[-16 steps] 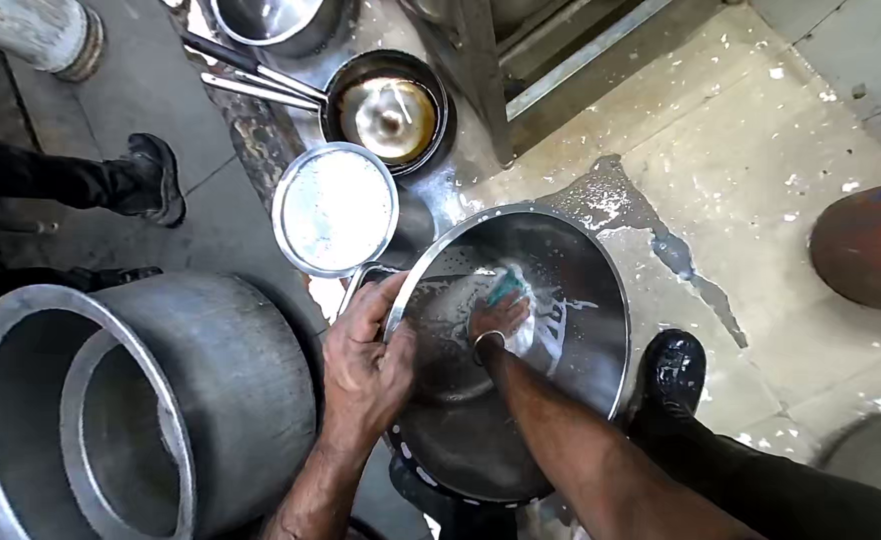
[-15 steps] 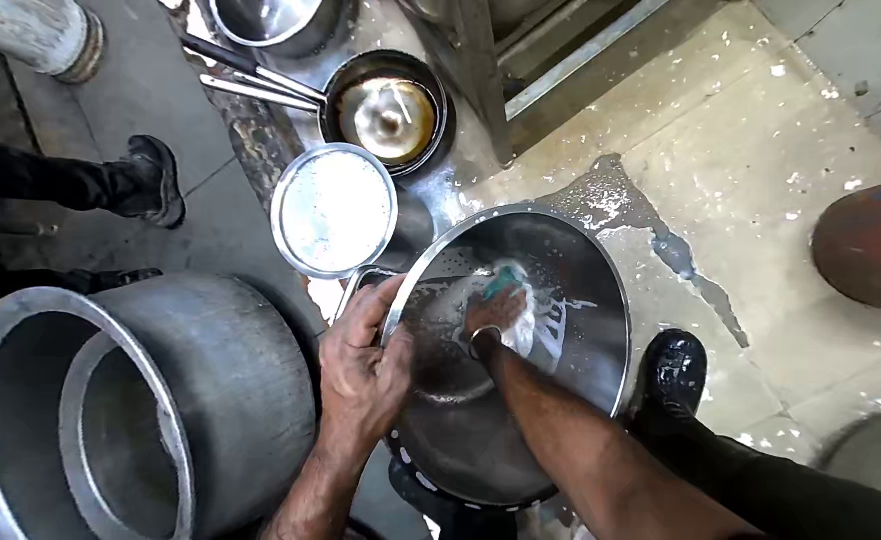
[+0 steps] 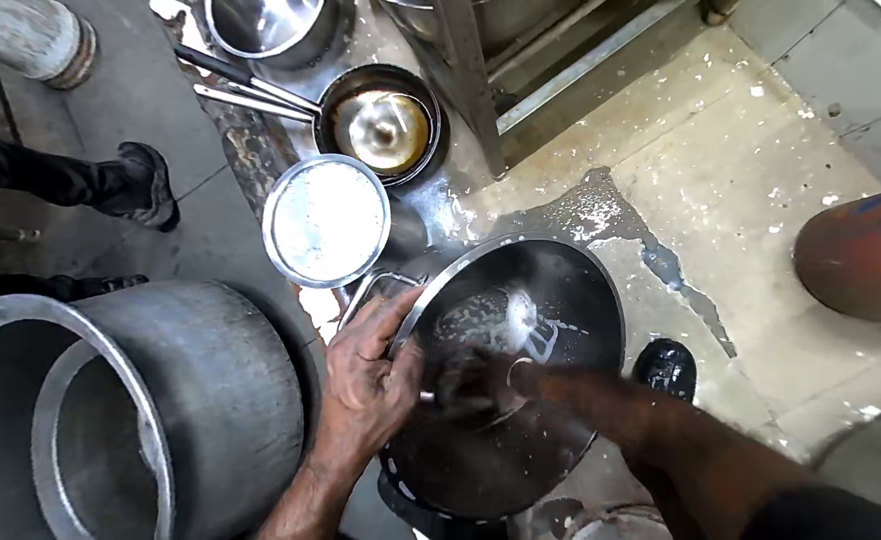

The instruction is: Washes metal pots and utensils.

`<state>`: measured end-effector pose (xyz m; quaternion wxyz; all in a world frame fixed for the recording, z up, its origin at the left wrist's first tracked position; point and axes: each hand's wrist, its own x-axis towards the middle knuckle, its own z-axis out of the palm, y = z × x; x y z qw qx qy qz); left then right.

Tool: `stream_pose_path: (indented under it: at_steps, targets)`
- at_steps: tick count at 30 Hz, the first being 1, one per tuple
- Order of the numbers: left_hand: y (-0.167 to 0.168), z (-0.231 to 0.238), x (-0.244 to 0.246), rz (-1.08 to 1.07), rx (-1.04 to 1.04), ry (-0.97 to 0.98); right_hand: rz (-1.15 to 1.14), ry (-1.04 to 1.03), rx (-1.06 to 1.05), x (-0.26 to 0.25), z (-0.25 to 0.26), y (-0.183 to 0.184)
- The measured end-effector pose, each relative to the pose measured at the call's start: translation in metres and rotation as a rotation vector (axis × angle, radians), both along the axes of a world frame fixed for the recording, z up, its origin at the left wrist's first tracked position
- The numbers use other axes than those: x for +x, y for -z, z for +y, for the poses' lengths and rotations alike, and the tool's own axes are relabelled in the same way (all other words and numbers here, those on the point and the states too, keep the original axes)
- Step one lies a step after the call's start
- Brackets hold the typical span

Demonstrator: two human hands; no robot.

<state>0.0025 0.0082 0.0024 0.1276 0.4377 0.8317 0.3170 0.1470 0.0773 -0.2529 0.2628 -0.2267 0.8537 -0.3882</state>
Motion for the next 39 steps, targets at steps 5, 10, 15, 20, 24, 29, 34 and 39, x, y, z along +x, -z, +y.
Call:
stream_pose_path:
  at_steps: [5,10,15,20,24,29,34,39]
  targets:
    - [-0.002,0.008,-0.006,0.044,-0.022,0.050,0.002,0.099,0.298,-0.001,0.078,0.019]
    - [-0.004,0.021,0.003,0.011,-0.062,-0.054,-0.029,0.595,0.378,-0.052,0.101,0.002]
    - [-0.001,0.023,0.010,-0.018,-0.032,-0.140,-0.023,0.803,0.125,-0.071,0.013,-0.013]
    - [-0.001,0.026,0.011,-0.106,-0.026,-0.258,0.316,0.291,-0.046,-0.046,-0.032,-0.039]
    - [-0.001,0.021,0.017,-0.055,-0.036,-0.219,0.470,0.449,0.004,-0.086,0.009,-0.039]
    - [-0.004,0.028,0.020,-0.031,-0.055,-0.241,0.143,0.664,0.274,-0.092,0.069,0.000]
    - [-0.002,0.025,0.037,-0.012,-0.043,-0.253,-0.129,0.801,0.403,-0.003,0.046,0.032]
    - [-0.004,0.025,0.057,0.067,-0.008,-0.131,-0.621,0.727,0.406,0.031,-0.015,-0.022]
